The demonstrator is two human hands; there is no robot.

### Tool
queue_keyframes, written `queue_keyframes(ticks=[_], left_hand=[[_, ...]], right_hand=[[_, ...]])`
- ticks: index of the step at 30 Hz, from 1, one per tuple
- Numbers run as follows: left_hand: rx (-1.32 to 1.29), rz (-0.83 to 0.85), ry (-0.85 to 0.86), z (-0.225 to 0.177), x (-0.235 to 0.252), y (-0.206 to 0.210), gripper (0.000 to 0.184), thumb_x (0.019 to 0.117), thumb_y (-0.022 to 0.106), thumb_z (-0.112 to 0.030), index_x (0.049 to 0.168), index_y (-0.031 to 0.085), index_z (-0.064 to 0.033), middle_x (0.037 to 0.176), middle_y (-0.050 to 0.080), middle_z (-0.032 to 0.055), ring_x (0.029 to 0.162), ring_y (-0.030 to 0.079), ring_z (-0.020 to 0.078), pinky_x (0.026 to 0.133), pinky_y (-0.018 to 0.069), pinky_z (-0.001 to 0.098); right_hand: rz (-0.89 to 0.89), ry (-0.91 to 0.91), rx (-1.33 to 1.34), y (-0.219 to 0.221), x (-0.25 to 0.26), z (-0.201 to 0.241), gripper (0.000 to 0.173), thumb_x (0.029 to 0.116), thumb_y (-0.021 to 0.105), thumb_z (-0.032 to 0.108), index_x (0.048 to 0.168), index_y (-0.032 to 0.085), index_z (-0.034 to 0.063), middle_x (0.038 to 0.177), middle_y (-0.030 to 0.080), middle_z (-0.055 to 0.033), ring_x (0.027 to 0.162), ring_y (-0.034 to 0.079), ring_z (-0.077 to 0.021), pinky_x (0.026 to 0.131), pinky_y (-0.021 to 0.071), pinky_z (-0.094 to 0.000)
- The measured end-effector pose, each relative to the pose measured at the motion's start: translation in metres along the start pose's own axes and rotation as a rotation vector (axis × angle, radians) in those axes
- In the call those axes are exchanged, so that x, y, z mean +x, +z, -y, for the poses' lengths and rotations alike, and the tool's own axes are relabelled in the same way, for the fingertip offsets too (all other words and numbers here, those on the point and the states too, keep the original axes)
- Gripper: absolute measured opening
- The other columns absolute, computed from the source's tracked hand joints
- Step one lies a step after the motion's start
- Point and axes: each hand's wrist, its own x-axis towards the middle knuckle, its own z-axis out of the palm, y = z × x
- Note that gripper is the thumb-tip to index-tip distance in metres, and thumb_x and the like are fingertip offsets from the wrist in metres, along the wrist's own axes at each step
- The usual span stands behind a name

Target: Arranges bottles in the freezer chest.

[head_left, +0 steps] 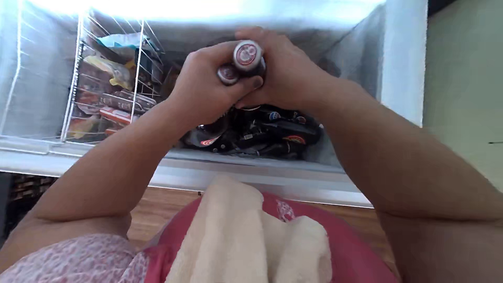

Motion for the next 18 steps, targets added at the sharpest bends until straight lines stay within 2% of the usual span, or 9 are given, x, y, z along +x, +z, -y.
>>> queue_keyframes(ticks=[1,2,3,5,7,9,13,16,18], left_hand=[[0.007,0.004,0.002,0.007,0.002,0.003,0.033,0.0926,0.072,-0.024,0.120,0.068,-0.0049,0.111,0.071,-0.0006,0.098,0.066,-0.0040,0.090,0.0541,0.0170],[0.013,0.006,-0.007,0.014,0.003,0.006,0.032,0.0925,0.072,-0.024,0.119,0.069,-0.0057,0.111,0.071,-0.0010,0.099,0.065,-0.0043,0.091,0.0534,0.0169],[0.020,0.002,-0.013,0.020,0.003,0.009,0.032,0.0924,0.072,-0.024,0.119,0.069,-0.0059,0.111,0.071,-0.0008,0.100,0.065,-0.0042,0.091,0.0530,0.0168],[0.048,0.006,-0.001,0.034,0.001,0.012,0.034,0.0926,0.072,-0.025,0.121,0.069,-0.0052,0.117,0.070,0.0033,0.109,0.064,0.0003,0.098,0.0502,0.0198],[0.092,0.028,0.020,0.047,-0.002,0.013,0.035,0.0934,0.071,-0.026,0.121,0.070,-0.0050,0.126,0.067,0.0092,0.121,0.061,0.0086,0.106,0.0465,0.0260],[0.142,0.063,-0.004,0.054,-0.006,0.015,0.036,0.0936,0.070,-0.029,0.121,0.071,-0.0064,0.129,0.065,0.0117,0.124,0.058,0.0139,0.107,0.0454,0.0304],[0.187,0.127,-0.072,0.058,-0.012,0.021,0.036,0.0917,0.072,-0.029,0.122,0.071,-0.0085,0.128,0.061,0.0133,0.119,0.058,0.0179,0.102,0.0474,0.0339],[0.191,0.192,-0.136,0.055,-0.013,0.028,0.038,0.0899,0.075,-0.029,0.122,0.071,-0.0087,0.123,0.060,0.0133,0.113,0.059,0.0182,0.097,0.0491,0.0342],[0.190,0.226,-0.164,0.055,-0.014,0.035,0.039,0.0888,0.076,-0.031,0.120,0.072,-0.0081,0.115,0.061,0.0117,0.104,0.060,0.0177,0.091,0.0503,0.0357]], right_hand=[[0.019,0.028,0.051,0.007,0.005,-0.005,0.095,0.0732,0.089,0.040,0.150,0.045,0.0055,0.139,0.060,-0.0153,0.128,0.059,-0.0277,0.109,0.0447,-0.0506],[0.048,0.071,0.108,0.012,0.007,-0.011,0.096,0.0740,0.090,0.036,0.152,0.041,0.0083,0.135,0.062,-0.0144,0.123,0.062,-0.0257,0.106,0.0491,-0.0479],[0.066,0.090,0.157,0.018,0.008,-0.018,0.101,0.0748,0.090,0.034,0.156,0.035,0.0098,0.136,0.062,-0.0148,0.123,0.062,-0.0243,0.106,0.0498,-0.0454],[0.071,0.100,0.226,0.033,0.013,-0.030,0.108,0.0751,0.090,0.032,0.160,0.027,0.0105,0.139,0.059,-0.0143,0.124,0.061,-0.0194,0.107,0.0499,-0.0391],[0.052,0.064,0.265,0.049,0.016,-0.040,0.110,0.0760,0.089,0.034,0.161,0.025,0.0072,0.139,0.059,-0.0141,0.124,0.061,-0.0153,0.108,0.0497,-0.0342],[0.014,0.012,0.297,0.064,0.013,-0.048,0.107,0.0788,0.087,0.036,0.160,0.025,0.0029,0.139,0.059,-0.0151,0.125,0.060,-0.0143,0.108,0.0490,-0.0328],[-0.118,-0.107,0.382,0.090,0.000,-0.058,0.094,0.0807,0.086,0.027,0.154,0.037,-0.0053,0.144,0.057,-0.0206,0.130,0.058,-0.0193,0.111,0.0468,-0.0337],[-0.204,-0.129,0.355,0.101,-0.016,-0.062,0.077,0.0820,0.085,0.025,0.142,0.051,-0.0102,0.137,0.061,-0.0254,0.127,0.061,-0.0274,0.110,0.0472,-0.0366],[-0.231,-0.142,0.366,0.110,-0.025,-0.067,0.064,0.0835,0.084,0.024,0.132,0.059,-0.0091,0.128,0.064,-0.0238,0.123,0.062,-0.0265,0.109,0.0479,-0.0358]])
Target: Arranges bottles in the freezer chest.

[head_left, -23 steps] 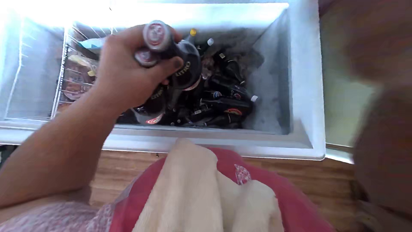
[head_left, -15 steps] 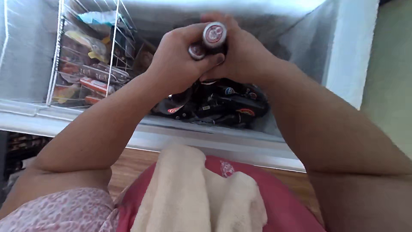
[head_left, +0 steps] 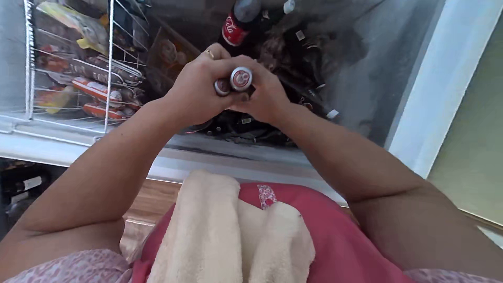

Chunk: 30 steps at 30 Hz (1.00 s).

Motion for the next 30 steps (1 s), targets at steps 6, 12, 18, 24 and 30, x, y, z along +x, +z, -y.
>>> queue_keyframes(ticks=[6,12,18,24,30], left_hand=[[-0.018,0.100,-0.002,0.005,-0.003,0.025,0.039,0.0875,0.078,-0.027,0.121,0.072,-0.0079,0.108,0.066,0.0133,0.097,0.064,0.0235,0.088,0.0530,0.0429],[-0.018,0.131,-0.023,0.013,-0.011,0.039,0.039,0.0867,0.078,-0.025,0.121,0.072,-0.0067,0.104,0.066,0.0130,0.094,0.065,0.0233,0.086,0.0534,0.0425],[-0.031,0.178,-0.062,0.025,-0.020,0.051,0.039,0.0885,0.077,-0.024,0.122,0.071,-0.0055,0.108,0.067,0.0142,0.097,0.066,0.0258,0.088,0.0535,0.0458],[-0.051,0.191,-0.062,0.028,-0.018,0.059,0.038,0.0908,0.075,-0.025,0.122,0.070,-0.0045,0.107,0.066,0.0151,0.096,0.066,0.0278,0.087,0.0539,0.0489],[-0.080,0.221,-0.045,0.022,-0.002,0.068,0.040,0.0907,0.075,-0.024,0.125,0.068,-0.0050,0.111,0.067,0.0155,0.100,0.066,0.0284,0.089,0.0540,0.0497]], right_hand=[[-0.085,0.030,-0.045,0.014,-0.039,-0.013,0.061,0.0822,0.084,0.023,0.128,0.061,-0.0104,0.128,0.064,-0.0286,0.126,0.060,-0.0391,0.110,0.0465,-0.0456],[-0.063,0.060,-0.022,0.026,-0.054,-0.019,0.057,0.0837,0.082,0.025,0.126,0.063,-0.0093,0.128,0.066,-0.0267,0.125,0.061,-0.0387,0.106,0.0475,-0.0496],[-0.023,0.156,0.010,0.039,-0.064,-0.022,0.057,0.0834,0.081,0.022,0.127,0.063,-0.0092,0.129,0.065,-0.0268,0.126,0.061,-0.0395,0.108,0.0462,-0.0509],[-0.049,0.165,-0.006,0.037,-0.069,-0.025,0.056,0.0815,0.081,0.019,0.126,0.064,-0.0100,0.128,0.065,-0.0271,0.124,0.062,-0.0394,0.106,0.0474,-0.0508],[-0.069,0.241,-0.001,0.020,-0.073,-0.019,0.055,0.0804,0.082,0.014,0.126,0.064,-0.0097,0.129,0.065,-0.0266,0.126,0.061,-0.0390,0.109,0.0465,-0.0490]])
